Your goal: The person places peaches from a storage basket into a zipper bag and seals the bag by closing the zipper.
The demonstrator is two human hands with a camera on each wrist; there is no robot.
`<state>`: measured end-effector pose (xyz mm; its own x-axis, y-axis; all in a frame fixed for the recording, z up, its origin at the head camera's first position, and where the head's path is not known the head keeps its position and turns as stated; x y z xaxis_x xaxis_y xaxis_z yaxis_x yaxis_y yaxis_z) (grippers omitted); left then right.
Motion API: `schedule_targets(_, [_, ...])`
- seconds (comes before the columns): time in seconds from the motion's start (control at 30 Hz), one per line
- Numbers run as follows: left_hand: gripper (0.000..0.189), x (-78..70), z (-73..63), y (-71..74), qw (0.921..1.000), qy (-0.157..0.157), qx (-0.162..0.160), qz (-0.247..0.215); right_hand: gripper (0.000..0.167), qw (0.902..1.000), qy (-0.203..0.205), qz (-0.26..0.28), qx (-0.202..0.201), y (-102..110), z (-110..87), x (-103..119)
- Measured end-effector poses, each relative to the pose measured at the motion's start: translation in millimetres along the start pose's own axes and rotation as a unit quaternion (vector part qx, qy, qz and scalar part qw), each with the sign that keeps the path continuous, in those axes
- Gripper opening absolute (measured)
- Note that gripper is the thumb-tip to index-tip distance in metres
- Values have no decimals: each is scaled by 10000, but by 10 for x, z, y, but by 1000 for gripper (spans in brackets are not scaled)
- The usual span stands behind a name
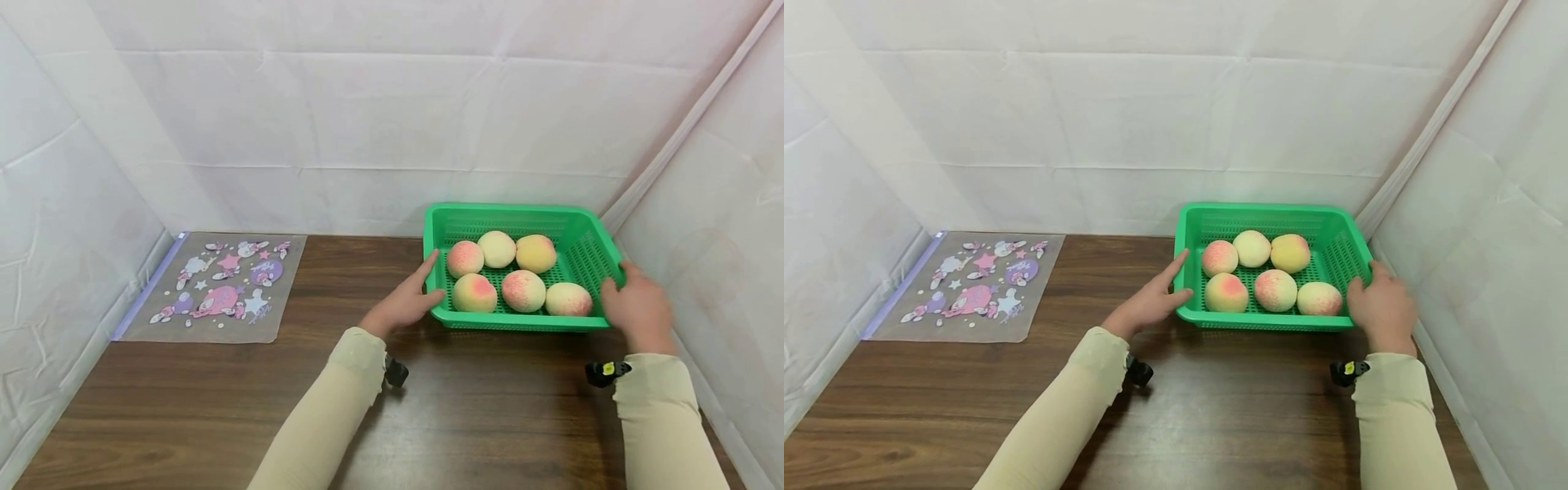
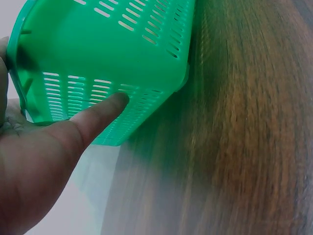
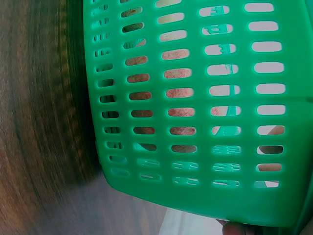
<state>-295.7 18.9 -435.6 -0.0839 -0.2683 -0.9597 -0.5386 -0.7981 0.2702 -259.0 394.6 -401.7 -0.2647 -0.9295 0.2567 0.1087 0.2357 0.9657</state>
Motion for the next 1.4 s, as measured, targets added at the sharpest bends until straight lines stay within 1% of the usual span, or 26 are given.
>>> schedule_targets(0.17, [75, 10, -17, 25, 9999, -34, 28, 118, 65, 10000, -13, 32, -41, -13, -37, 29])
schedule_targets(0.47, [74, 46, -37, 101, 9999, -59, 26, 101, 65, 9999, 38, -41, -89, -16, -39, 96])
schedule_targets(0.67, [73, 49, -49, 148, 9999, -91, 28, 88, 64, 9999, 34, 26, -167, -34, -31, 130])
schedule_targets(0.73, [73, 47, -54, 160, 9999, -101, 23, 45, 64, 9999, 12, 33, -165, -42, -28, 138])
schedule_targets(0.9, [73, 74, -74, 184, 9999, 47, -23, -155, 64, 9998, 19, 11, -218, -49, -37, 182])
schedule_targets(0.97, [72, 90, -84, 196, 9998, 92, -55, -156, 63, 9997, 48, 5, -253, -49, -50, 215])
schedule_targets(1.13, [72, 106, -113, 236, 9999, 25, -104, -53, 62, 9997, 62, 21, -245, -68, -79, 274])
schedule_targets(1.33, [73, 124, -155, 271, 9995, 79, -79, -297, 64, 9999, -3, 29, -161, -94, -89, 307])
schedule_targets(1.4, [72, 130, -165, 285, 9995, 94, -88, -300, 64, 9999, -4, 31, -157, -98, -92, 324])
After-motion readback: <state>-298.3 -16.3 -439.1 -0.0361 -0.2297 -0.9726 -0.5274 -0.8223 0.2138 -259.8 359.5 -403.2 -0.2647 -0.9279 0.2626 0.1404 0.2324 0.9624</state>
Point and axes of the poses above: each hand's wrist, its own z-axis towards the middle knuckle, its own y-axis out of the back of the hand, x = y × z, the point moved 6 cm from there along z, towards the middle knuckle, and after that the axes turned 6 degrees about -z, right-handed, at the moved point
